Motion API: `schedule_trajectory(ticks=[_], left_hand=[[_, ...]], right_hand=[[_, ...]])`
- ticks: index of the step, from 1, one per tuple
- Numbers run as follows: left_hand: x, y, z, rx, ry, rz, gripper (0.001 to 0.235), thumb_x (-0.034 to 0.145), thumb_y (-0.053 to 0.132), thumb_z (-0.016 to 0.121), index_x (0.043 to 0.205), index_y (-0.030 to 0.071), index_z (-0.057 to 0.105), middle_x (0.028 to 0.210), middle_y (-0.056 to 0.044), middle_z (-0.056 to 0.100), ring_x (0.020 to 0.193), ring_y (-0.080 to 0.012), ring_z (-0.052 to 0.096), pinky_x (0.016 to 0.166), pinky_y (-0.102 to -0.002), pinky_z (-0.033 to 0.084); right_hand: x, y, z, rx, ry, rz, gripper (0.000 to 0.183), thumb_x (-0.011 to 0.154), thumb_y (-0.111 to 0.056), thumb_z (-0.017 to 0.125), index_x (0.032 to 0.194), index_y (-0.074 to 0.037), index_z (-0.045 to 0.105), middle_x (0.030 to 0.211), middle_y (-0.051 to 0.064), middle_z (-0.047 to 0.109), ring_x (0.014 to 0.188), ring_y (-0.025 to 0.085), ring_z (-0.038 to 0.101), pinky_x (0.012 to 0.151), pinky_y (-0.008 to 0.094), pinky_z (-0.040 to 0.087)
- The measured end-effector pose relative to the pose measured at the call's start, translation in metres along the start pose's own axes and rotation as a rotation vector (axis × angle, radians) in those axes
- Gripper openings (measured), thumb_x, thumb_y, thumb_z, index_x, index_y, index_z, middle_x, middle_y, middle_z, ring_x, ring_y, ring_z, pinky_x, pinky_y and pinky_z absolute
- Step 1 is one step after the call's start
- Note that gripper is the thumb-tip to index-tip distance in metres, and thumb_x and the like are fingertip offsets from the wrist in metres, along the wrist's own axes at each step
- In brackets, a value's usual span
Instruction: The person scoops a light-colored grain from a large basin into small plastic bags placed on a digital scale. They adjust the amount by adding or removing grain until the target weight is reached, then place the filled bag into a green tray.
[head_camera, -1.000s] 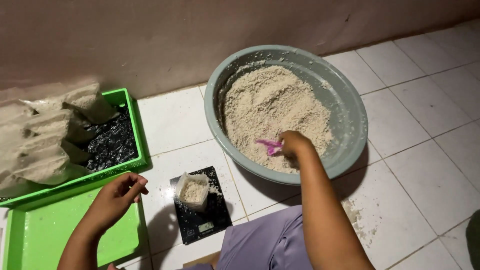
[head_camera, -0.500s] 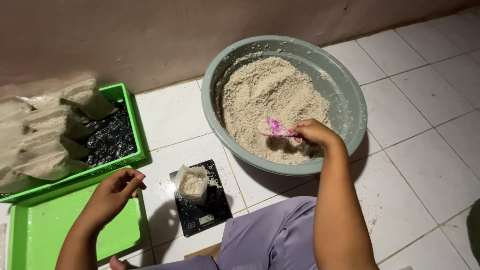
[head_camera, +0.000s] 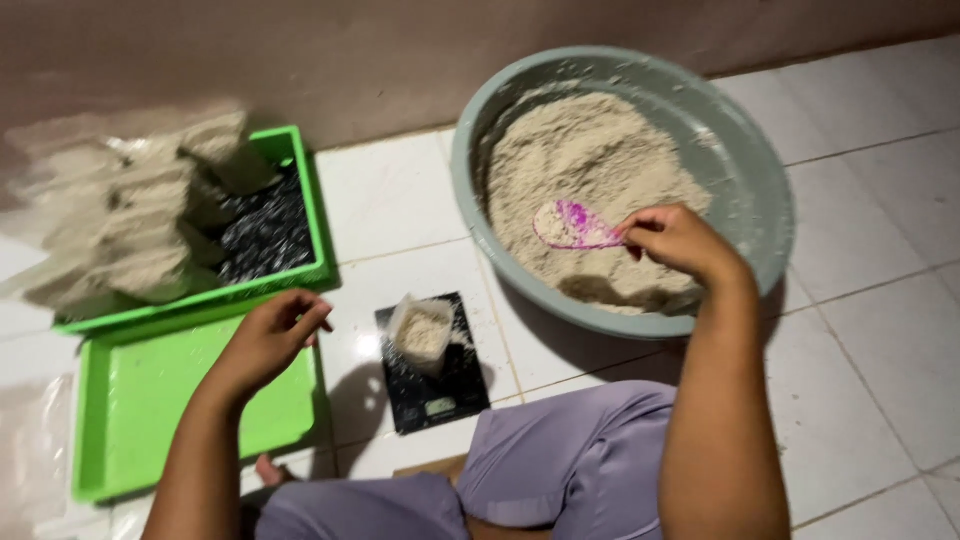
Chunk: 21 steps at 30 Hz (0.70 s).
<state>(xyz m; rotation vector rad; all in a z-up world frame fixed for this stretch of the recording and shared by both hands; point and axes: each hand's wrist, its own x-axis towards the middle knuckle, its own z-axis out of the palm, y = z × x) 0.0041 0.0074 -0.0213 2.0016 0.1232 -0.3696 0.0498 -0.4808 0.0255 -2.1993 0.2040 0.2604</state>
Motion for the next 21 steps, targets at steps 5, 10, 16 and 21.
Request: schedule_trajectory(ticks=[5, 10, 16, 21], left_hand=[[0.003, -0.006, 0.006, -0.024, -0.026, 0.011, 0.024, 0.097, 0.019, 0.063, 0.109, -0.001, 0.065, 0.09, -0.017, 0.069, 0.077, -0.0259, 0.062, 0.08, -0.041, 0.052], [0.002, -0.001, 0.003, -0.019, -0.075, 0.09, 0.016, 0.096, 0.024, 0.06, 0.093, 0.009, 0.064, 0.082, -0.005, 0.071, 0.072, -0.014, 0.063, 0.067, -0.028, 0.052], [-0.01, 0.014, 0.0, -0.024, -0.091, 0.036, 0.019, 0.096, 0.028, 0.058, 0.094, 0.011, 0.064, 0.083, -0.005, 0.071, 0.071, -0.015, 0.06, 0.069, -0.03, 0.049], [-0.013, 0.021, -0.001, -0.031, -0.095, 0.017, 0.018, 0.097, 0.028, 0.058, 0.096, 0.011, 0.064, 0.085, -0.005, 0.071, 0.073, -0.0144, 0.059, 0.068, -0.03, 0.048]], right_hand=[[-0.032, -0.06, 0.025, -0.171, -0.093, -0.139, 0.012, 0.082, -0.008, 0.062, 0.082, -0.007, 0.074, 0.06, 0.008, 0.065, 0.053, 0.017, 0.048, 0.053, 0.028, 0.04], [-0.065, -0.124, 0.053, -0.342, -0.2, -0.071, 0.018, 0.094, -0.016, 0.062, 0.09, -0.006, 0.076, 0.069, 0.004, 0.064, 0.066, 0.013, 0.052, 0.063, 0.028, 0.037], [-0.076, -0.137, 0.074, -0.482, -0.232, -0.107, 0.02, 0.091, -0.02, 0.062, 0.1, -0.013, 0.078, 0.083, 0.001, 0.076, 0.073, 0.013, 0.063, 0.07, 0.027, 0.044], [-0.08, -0.143, 0.08, -0.562, -0.207, -0.123, 0.022, 0.091, -0.022, 0.059, 0.101, -0.014, 0.076, 0.095, 0.001, 0.079, 0.084, 0.014, 0.069, 0.076, 0.029, 0.047]])
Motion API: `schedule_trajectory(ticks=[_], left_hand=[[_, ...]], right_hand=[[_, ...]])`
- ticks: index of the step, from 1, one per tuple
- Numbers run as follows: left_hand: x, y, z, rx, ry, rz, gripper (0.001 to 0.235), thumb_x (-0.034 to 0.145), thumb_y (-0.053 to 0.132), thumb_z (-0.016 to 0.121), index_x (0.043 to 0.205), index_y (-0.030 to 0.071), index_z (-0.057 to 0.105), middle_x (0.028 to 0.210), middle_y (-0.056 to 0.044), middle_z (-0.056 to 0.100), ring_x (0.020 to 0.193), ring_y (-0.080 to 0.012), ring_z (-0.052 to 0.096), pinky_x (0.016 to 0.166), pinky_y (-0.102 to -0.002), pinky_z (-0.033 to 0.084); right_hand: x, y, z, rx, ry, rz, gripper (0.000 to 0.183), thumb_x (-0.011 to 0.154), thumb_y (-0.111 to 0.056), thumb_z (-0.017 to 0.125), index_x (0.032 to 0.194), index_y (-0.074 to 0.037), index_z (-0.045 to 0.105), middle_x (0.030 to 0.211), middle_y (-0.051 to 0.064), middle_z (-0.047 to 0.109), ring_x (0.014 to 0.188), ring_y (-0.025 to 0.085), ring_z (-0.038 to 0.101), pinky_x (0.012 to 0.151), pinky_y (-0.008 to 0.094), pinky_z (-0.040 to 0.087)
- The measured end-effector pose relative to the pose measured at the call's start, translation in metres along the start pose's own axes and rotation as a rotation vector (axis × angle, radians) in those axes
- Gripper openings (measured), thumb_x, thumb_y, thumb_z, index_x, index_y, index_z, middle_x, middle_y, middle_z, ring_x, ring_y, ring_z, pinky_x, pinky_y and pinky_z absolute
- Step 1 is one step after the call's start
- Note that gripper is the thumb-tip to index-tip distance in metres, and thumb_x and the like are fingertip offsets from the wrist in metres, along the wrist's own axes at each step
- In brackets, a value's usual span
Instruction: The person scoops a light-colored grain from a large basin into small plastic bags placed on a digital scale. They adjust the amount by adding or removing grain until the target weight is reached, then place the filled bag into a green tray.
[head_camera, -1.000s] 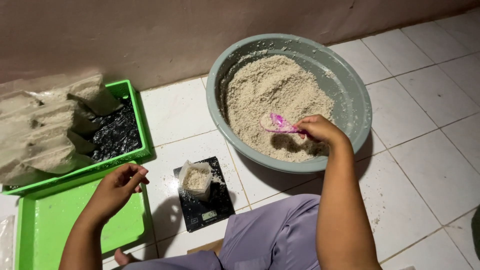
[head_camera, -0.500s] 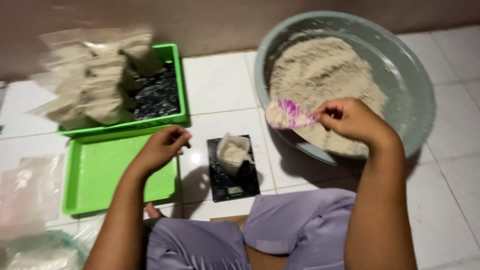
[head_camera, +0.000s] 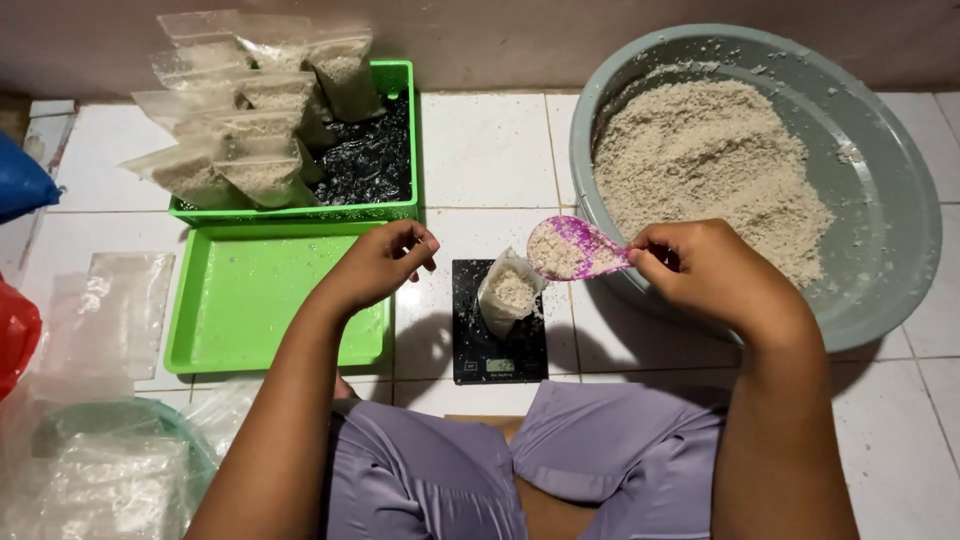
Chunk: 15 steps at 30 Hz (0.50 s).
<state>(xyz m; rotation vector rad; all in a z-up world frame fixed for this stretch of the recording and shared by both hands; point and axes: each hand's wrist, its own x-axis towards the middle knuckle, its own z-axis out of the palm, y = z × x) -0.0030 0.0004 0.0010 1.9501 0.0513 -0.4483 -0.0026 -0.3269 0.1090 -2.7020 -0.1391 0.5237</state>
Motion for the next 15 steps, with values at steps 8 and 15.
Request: schedule_trajectory(ticks=[8, 15], left_hand=[[-0.001, 0.002, -0.001, 0.031, -0.002, -0.015, 0.019, 0.097, 0.03, 0.057, 0.096, 0.012, 0.064, 0.086, -0.004, 0.072, 0.071, -0.0149, 0.058, 0.069, -0.03, 0.047], [0.007, -0.009, 0.01, 0.049, -0.033, 0.064, 0.016, 0.097, 0.026, 0.058, 0.095, 0.011, 0.063, 0.086, -0.005, 0.071, 0.081, -0.0142, 0.066, 0.07, -0.03, 0.053]], right_hand=[[0.002, 0.001, 0.008, -0.124, 0.034, -0.093, 0.022, 0.091, -0.024, 0.059, 0.104, -0.014, 0.075, 0.094, 0.005, 0.077, 0.082, 0.021, 0.07, 0.072, 0.034, 0.048], [0.002, 0.0, 0.016, -0.221, 0.039, -0.134, 0.024, 0.092, -0.029, 0.058, 0.106, -0.015, 0.072, 0.087, 0.01, 0.074, 0.079, 0.027, 0.067, 0.064, 0.042, 0.047]])
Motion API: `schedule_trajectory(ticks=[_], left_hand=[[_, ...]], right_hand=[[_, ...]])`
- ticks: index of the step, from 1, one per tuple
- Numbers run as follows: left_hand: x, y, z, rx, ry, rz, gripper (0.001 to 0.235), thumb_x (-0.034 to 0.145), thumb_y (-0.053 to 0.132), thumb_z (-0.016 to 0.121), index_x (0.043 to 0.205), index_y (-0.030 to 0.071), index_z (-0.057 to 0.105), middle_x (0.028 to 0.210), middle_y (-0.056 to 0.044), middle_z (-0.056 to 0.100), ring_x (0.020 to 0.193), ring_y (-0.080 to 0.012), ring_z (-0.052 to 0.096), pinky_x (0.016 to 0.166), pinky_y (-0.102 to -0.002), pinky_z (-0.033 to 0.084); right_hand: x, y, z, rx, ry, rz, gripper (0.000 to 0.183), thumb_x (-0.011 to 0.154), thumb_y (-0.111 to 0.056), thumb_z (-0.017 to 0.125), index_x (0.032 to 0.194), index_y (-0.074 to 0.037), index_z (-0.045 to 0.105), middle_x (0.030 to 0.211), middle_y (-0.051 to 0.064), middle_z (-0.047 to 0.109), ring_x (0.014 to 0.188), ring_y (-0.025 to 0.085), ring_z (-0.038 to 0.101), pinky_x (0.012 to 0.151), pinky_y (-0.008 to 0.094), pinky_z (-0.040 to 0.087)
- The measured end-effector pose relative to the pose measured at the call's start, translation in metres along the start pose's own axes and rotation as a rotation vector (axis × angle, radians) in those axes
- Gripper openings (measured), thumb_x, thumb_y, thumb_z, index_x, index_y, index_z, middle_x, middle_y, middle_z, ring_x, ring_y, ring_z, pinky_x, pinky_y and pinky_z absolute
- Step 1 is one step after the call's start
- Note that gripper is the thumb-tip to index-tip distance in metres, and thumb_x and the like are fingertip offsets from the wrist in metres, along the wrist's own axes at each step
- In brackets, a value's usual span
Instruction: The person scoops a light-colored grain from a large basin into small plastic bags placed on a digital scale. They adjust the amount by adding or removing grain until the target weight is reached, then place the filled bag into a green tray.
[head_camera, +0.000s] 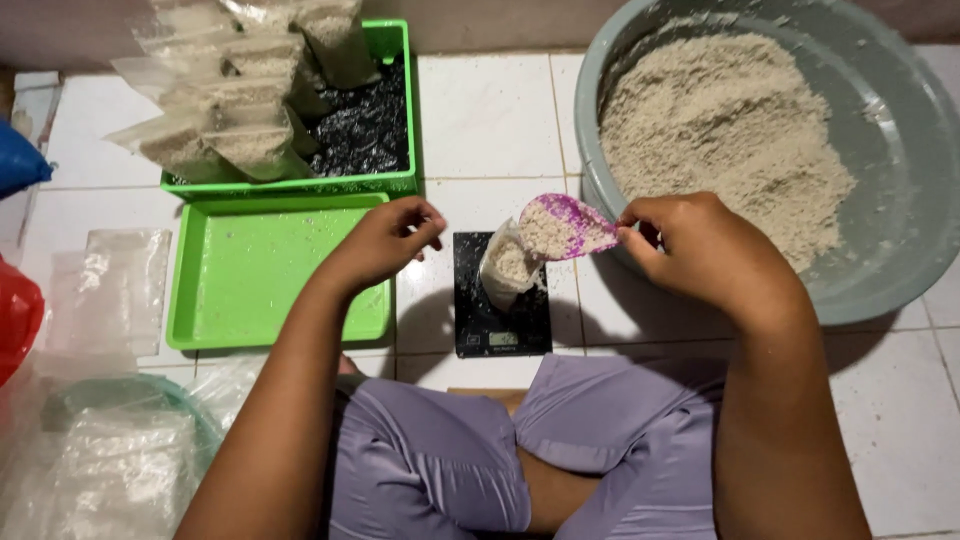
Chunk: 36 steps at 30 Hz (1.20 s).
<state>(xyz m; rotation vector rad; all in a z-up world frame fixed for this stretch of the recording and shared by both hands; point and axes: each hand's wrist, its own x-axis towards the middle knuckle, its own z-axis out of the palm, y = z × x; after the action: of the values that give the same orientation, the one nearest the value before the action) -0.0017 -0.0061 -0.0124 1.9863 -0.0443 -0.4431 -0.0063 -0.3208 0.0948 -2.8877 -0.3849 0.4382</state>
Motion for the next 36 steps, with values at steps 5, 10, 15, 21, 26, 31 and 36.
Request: schedule_trajectory(ticks=[5, 10, 15, 21, 26, 31, 36], left_hand=[[-0.007, 0.031, 0.027, 0.16, 0.01, -0.056, 0.03, 0.087, 0.047, 0.063, 0.09, 0.017, 0.064, 0.087, 0.0, 0.07, 0.076, -0.0123, 0.061, 0.069, -0.03, 0.045], [-0.002, 0.027, 0.038, 0.224, 0.012, -0.032, 0.036, 0.087, 0.048, 0.066, 0.103, 0.015, 0.067, 0.084, -0.003, 0.071, 0.07, -0.0183, 0.067, 0.067, -0.031, 0.051], [-0.002, 0.026, 0.041, 0.206, 0.014, -0.031, 0.03, 0.09, 0.041, 0.063, 0.099, 0.013, 0.068, 0.083, -0.005, 0.07, 0.069, -0.021, 0.067, 0.067, -0.034, 0.052], [-0.005, 0.03, 0.037, 0.21, 0.004, -0.02, 0.031, 0.089, 0.04, 0.065, 0.1, 0.012, 0.069, 0.084, -0.006, 0.07, 0.07, -0.022, 0.066, 0.067, -0.035, 0.051], [-0.008, 0.034, 0.034, 0.207, -0.008, -0.021, 0.032, 0.089, 0.039, 0.064, 0.101, 0.01, 0.068, 0.086, -0.009, 0.07, 0.076, -0.0259, 0.068, 0.072, -0.037, 0.051], [-0.01, 0.037, 0.033, 0.219, -0.003, -0.006, 0.032, 0.089, 0.039, 0.064, 0.101, 0.01, 0.069, 0.086, -0.01, 0.071, 0.077, -0.0274, 0.069, 0.072, -0.038, 0.052], [-0.007, 0.033, 0.037, 0.224, -0.011, -0.016, 0.033, 0.09, 0.041, 0.064, 0.101, 0.011, 0.069, 0.088, -0.011, 0.071, 0.079, -0.0282, 0.069, 0.073, -0.039, 0.053]], right_hand=[[-0.004, -0.018, 0.003, -0.059, -0.037, 0.012, 0.024, 0.093, -0.028, 0.058, 0.11, -0.016, 0.07, 0.094, 0.008, 0.074, 0.076, 0.027, 0.069, 0.06, 0.042, 0.05], [-0.007, -0.028, 0.034, -0.183, 0.083, -0.073, 0.018, 0.093, -0.029, 0.058, 0.093, -0.02, 0.073, 0.077, 0.007, 0.072, 0.073, 0.029, 0.073, 0.065, 0.041, 0.059], [-0.001, -0.044, 0.088, -0.537, 0.48, -0.237, 0.017, 0.083, -0.012, 0.056, 0.071, -0.023, 0.062, 0.067, -0.002, 0.059, 0.053, 0.02, 0.067, 0.045, 0.031, 0.051], [-0.016, -0.052, 0.07, -0.543, 0.533, -0.222, 0.013, 0.083, -0.012, 0.058, 0.074, -0.019, 0.064, 0.067, 0.0, 0.055, 0.052, 0.021, 0.064, 0.043, 0.032, 0.049], [-0.025, -0.05, 0.052, -0.556, 0.497, -0.186, 0.014, 0.088, -0.015, 0.06, 0.077, -0.02, 0.066, 0.071, -0.001, 0.059, 0.056, 0.02, 0.068, 0.049, 0.031, 0.053], [-0.025, -0.044, 0.053, -0.521, 0.467, -0.144, 0.015, 0.092, -0.017, 0.06, 0.078, -0.019, 0.065, 0.072, -0.001, 0.061, 0.056, 0.02, 0.069, 0.05, 0.032, 0.055], [-0.012, -0.046, 0.076, -0.402, 0.354, -0.188, 0.018, 0.087, -0.009, 0.056, 0.075, -0.019, 0.064, 0.069, -0.001, 0.06, 0.055, 0.023, 0.07, 0.048, 0.036, 0.055]])
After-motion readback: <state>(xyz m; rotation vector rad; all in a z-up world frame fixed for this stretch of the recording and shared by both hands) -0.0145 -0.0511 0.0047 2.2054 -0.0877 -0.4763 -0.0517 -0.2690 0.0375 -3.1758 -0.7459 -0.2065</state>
